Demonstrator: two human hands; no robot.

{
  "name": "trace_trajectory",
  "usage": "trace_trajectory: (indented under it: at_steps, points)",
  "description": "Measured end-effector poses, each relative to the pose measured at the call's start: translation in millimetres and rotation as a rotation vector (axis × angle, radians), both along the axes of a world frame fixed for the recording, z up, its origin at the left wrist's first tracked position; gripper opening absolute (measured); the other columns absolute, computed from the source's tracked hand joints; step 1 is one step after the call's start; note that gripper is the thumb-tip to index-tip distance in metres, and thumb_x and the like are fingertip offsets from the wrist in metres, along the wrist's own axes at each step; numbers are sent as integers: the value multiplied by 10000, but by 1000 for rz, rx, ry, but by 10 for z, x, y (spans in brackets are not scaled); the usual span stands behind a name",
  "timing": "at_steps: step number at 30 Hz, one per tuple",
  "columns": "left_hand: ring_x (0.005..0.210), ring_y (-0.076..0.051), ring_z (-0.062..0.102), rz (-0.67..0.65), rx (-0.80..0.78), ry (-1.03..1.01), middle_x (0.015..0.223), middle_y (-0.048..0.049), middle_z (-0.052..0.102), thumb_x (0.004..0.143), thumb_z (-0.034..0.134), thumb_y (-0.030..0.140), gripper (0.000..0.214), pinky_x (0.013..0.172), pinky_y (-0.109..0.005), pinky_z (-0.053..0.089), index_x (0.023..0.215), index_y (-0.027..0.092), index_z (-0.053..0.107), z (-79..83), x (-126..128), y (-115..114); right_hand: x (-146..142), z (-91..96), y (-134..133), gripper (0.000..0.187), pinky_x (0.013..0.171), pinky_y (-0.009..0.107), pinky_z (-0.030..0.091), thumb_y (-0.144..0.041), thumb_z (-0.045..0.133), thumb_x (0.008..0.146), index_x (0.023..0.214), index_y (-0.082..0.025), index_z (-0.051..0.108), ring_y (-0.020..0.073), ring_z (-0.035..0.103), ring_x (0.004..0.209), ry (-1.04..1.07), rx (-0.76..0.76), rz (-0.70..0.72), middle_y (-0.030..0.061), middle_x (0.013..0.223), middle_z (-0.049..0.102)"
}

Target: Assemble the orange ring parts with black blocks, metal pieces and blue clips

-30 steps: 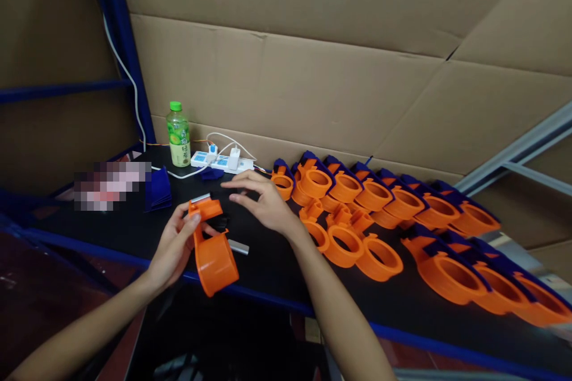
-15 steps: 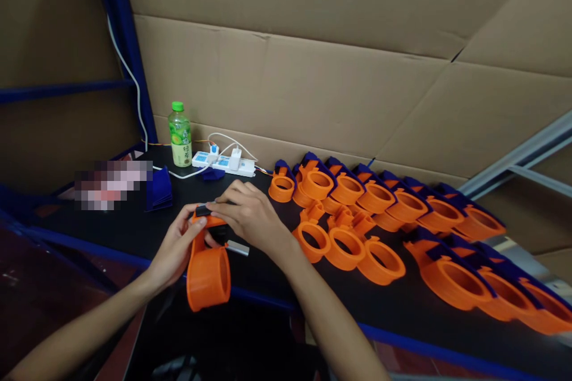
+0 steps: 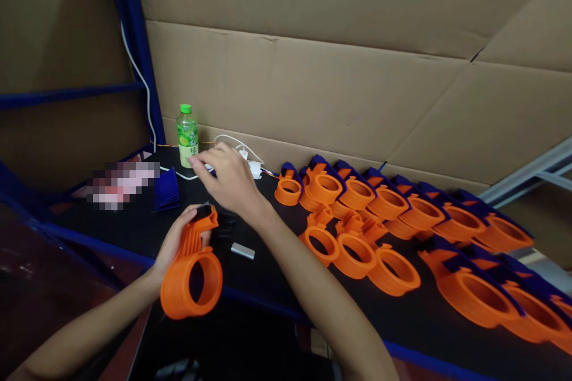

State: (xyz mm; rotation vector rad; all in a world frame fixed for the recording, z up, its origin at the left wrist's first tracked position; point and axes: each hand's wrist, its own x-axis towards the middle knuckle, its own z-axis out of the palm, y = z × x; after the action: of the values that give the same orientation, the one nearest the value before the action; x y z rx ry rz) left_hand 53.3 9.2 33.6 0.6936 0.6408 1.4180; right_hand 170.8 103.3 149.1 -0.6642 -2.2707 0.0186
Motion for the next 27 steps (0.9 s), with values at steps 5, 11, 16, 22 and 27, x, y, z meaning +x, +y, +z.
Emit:
trace_trajectory:
  at_steps: [5, 11, 16, 22, 27]
  points:
    - [409, -128, 516, 5, 14, -60, 533, 16, 605, 919, 560, 455, 264, 447, -227, 465, 1027, 215, 580, -25, -40, 0, -470, -163, 645, 329, 694, 203, 419, -341, 543, 995, 848, -133, 751, 101, 629, 727, -296, -404, 34, 31, 802, 727]
    - [419, -117, 514, 36, 16, -80, 549, 26, 588, 893, 614, 482, 297, 444, -219, 461, 1004, 207, 597, 10, -27, -23, -472, -473, 870, 303, 714, 213, 427, -361, 549, 990, 907, -151, 751, 126, 641, 755, -402, -353, -86, 46, 836, 727]
    - [439, -112, 533, 31, 2, -81, 562, 35, 583, 851, 696, 423, 291, 451, -210, 459, 1035, 208, 628, 38, 0, -16, -141, -599, 943, 199, 891, 274, 465, -199, 636, 910, 1090, -183, 718, 197, 644, 1029, -491, -241, -223, 89, 1108, 711]
    - [467, -103, 540, 20, -22, -86, 599, 26, 588, 863, 687, 417, 262, 467, -201, 461, 995, 198, 630, 15, 1, -1, -100, -812, 886, 230, 976, 330, 478, -226, 662, 901, 1122, -168, 690, 233, 583, 1171, -577, -146, -278, 128, 1224, 653]
    - [454, -102, 530, 6, -23, -87, 598, 33, 588, 874, 669, 407, 239, 480, -211, 478, 1006, 215, 614, -4, -3, -6, -204, -892, 852, 200, 997, 391, 490, -254, 603, 956, 1113, -145, 662, 231, 577, 1177, -544, -131, -337, 120, 1233, 632]
